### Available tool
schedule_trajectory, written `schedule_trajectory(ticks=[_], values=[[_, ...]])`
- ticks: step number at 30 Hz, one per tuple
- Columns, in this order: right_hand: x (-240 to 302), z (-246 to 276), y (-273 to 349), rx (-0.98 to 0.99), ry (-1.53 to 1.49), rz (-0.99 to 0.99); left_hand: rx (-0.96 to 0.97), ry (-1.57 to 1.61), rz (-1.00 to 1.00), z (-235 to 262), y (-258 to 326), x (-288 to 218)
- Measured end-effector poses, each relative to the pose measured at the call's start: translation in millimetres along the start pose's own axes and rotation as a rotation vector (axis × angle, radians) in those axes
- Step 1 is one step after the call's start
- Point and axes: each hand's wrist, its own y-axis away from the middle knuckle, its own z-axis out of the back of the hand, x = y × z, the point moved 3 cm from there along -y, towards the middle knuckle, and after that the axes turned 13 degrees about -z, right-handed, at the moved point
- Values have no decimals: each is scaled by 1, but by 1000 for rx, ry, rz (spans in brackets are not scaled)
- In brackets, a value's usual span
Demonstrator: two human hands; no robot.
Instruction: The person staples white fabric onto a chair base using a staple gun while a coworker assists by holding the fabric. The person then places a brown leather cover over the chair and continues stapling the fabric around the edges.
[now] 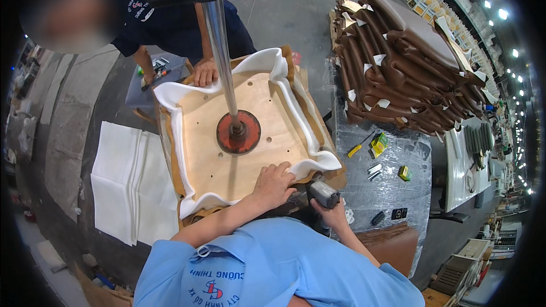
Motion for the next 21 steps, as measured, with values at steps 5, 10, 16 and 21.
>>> schedule_trajectory(ticks=[5, 10, 16, 21], values=[[3, -1, -3, 29, -22, 47, 129, -112, -17, 0, 2, -6], [1, -2, -5, 42, -1, -47, 115, -151, -11, -11, -3, -3], [5, -3, -5, -5, 27, 41, 39, -92, -38, -12, -10, 15], [6, -2, -6, -48, 139, 89, 70, -114, -44, -10, -5, 5]])
